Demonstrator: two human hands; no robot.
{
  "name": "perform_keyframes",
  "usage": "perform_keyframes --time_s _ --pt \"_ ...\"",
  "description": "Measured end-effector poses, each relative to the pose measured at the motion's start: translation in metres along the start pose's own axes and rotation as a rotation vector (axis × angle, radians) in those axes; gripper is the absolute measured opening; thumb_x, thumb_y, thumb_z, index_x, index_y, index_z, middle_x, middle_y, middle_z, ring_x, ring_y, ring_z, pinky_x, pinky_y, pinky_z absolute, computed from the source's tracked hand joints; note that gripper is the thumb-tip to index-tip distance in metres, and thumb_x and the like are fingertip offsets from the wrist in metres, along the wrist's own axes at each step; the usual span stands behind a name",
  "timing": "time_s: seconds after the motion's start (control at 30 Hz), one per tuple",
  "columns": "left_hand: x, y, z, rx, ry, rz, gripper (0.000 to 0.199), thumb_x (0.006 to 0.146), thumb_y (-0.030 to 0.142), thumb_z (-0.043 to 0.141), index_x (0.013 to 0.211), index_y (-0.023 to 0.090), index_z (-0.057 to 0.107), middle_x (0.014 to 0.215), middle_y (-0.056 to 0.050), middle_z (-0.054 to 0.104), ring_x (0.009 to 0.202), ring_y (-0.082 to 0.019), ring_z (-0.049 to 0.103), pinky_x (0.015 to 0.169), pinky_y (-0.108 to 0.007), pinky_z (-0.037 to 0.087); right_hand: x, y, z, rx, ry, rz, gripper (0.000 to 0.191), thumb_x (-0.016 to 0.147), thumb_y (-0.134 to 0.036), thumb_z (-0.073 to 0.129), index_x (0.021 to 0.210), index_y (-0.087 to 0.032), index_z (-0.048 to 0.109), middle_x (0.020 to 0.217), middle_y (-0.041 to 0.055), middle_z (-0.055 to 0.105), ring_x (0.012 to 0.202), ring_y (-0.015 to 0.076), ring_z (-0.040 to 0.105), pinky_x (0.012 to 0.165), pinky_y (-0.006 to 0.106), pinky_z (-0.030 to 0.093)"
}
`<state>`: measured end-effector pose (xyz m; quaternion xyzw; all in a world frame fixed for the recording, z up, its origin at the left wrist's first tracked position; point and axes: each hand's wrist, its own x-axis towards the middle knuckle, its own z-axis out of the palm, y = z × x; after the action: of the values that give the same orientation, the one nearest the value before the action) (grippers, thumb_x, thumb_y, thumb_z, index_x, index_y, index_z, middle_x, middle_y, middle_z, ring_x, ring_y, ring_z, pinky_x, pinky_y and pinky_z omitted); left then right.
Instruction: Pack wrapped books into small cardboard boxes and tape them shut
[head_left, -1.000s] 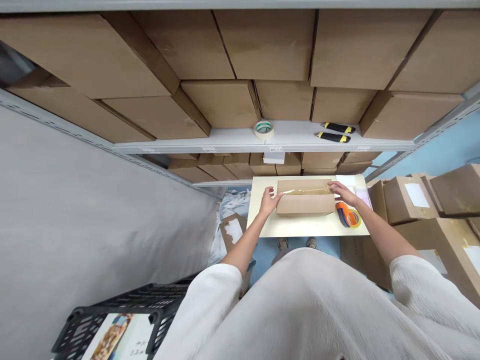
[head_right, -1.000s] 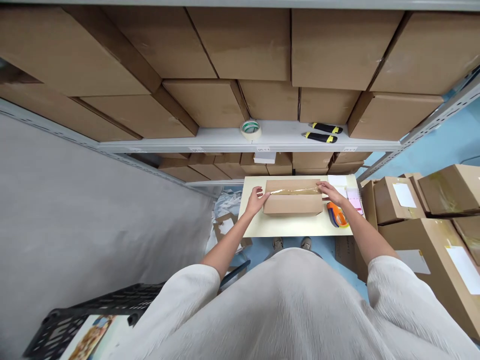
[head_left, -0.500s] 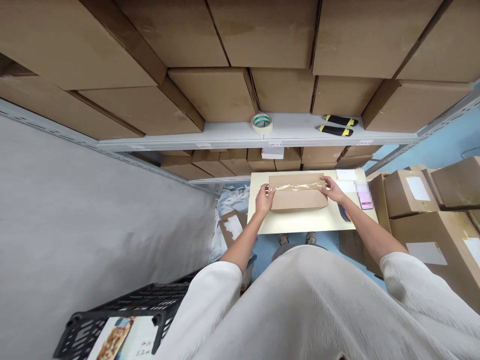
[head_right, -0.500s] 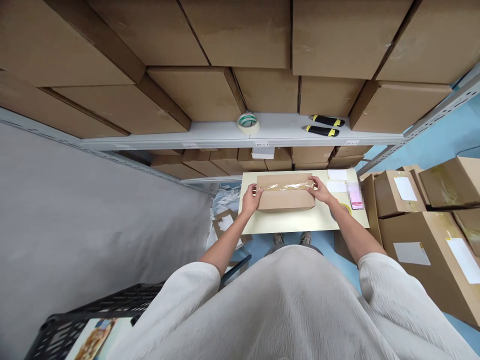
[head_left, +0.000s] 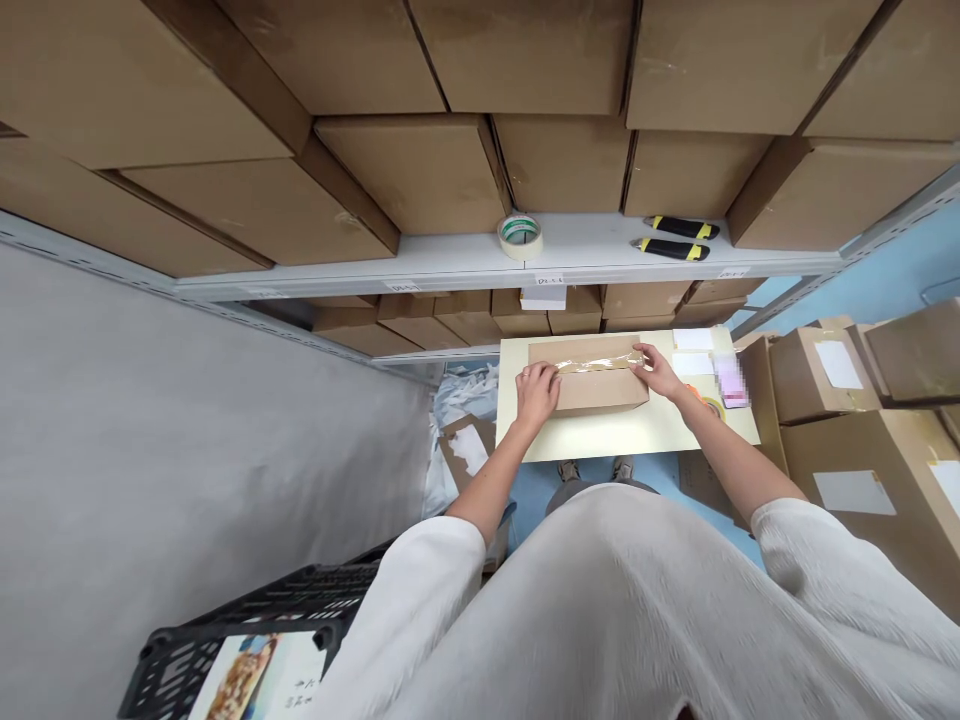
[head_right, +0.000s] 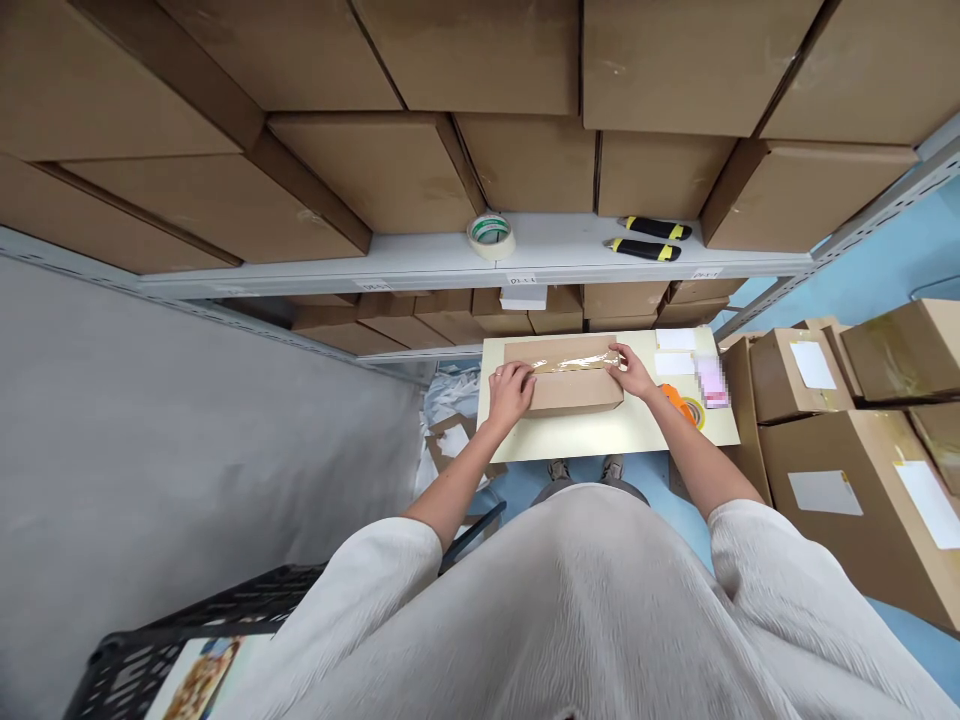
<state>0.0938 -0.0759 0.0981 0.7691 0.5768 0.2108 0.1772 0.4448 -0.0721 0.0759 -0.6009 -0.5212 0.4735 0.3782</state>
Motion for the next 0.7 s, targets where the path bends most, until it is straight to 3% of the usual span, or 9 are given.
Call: perform_keyframes --time_s 0.17,0.27,0.37,0.47,0.7 --pt "0.0 -0.001 -0.001 -0.017 -0.008 -0.025 0.026 0.108 0.032 0.057 0.126 0.024 0.074 0.137 -0.015 0.071 0.132 -0.035 0.058 0.111 -0.05 0.042 -0.027 0.022 -0.037 -0.163 0.164 0.075 0.046 0.089 -0.054 0.068 0.126 -0.026 0.069 0.144 0.0136 0.071 0.121 0.0314 0.071 0.11 0.054 0.058" --pt "0.0 0.0 -0.001 -0.039 -0.017 -0.054 0.026 0.107 0.032 0.057 0.126 0.025 0.074 0.139 -0.015 0.07 0.134 -0.036 0.057 0.112 -0.051 0.042 -0.055 0.041 -0.071 -0.412 0.215 0.298 0.035 0.09 -0.045 0.063 0.115 -0.023 0.073 0.128 0.0157 0.079 0.113 0.0325 0.074 0.105 0.05 0.058" --pt "0.0 0.002 -0.001 -0.053 -0.021 -0.081 0.026 0.106 0.031 0.058 0.126 0.026 0.074 0.14 -0.016 0.069 0.135 -0.037 0.056 0.113 -0.052 0.042 -0.084 0.055 -0.092 -0.703 0.166 0.523 0.027 0.091 -0.045 0.065 0.1 -0.022 0.074 0.114 0.0178 0.081 0.112 0.037 0.075 0.096 0.047 0.059" --pt "0.001 0.004 -0.001 -0.05 -0.025 -0.102 0.028 0.105 0.031 0.058 0.127 0.026 0.074 0.141 -0.016 0.069 0.135 -0.038 0.056 0.114 -0.053 0.042 -0.103 0.063 -0.095 -0.879 0.084 0.652 0.032 0.091 -0.054 0.069 0.093 -0.022 0.074 0.105 0.0198 0.08 0.107 0.0395 0.076 0.09 0.048 0.058" --pt "0.004 0.006 -0.002 -0.019 -0.019 -0.11 0.028 0.104 0.032 0.058 0.126 0.025 0.075 0.141 -0.016 0.069 0.133 -0.038 0.057 0.112 -0.053 0.043 -0.104 0.071 -0.083 -0.958 0.028 0.673 0.039 0.089 -0.053 0.076 0.104 -0.017 0.074 0.105 0.022 0.076 0.108 0.0414 0.074 0.095 0.053 0.056"
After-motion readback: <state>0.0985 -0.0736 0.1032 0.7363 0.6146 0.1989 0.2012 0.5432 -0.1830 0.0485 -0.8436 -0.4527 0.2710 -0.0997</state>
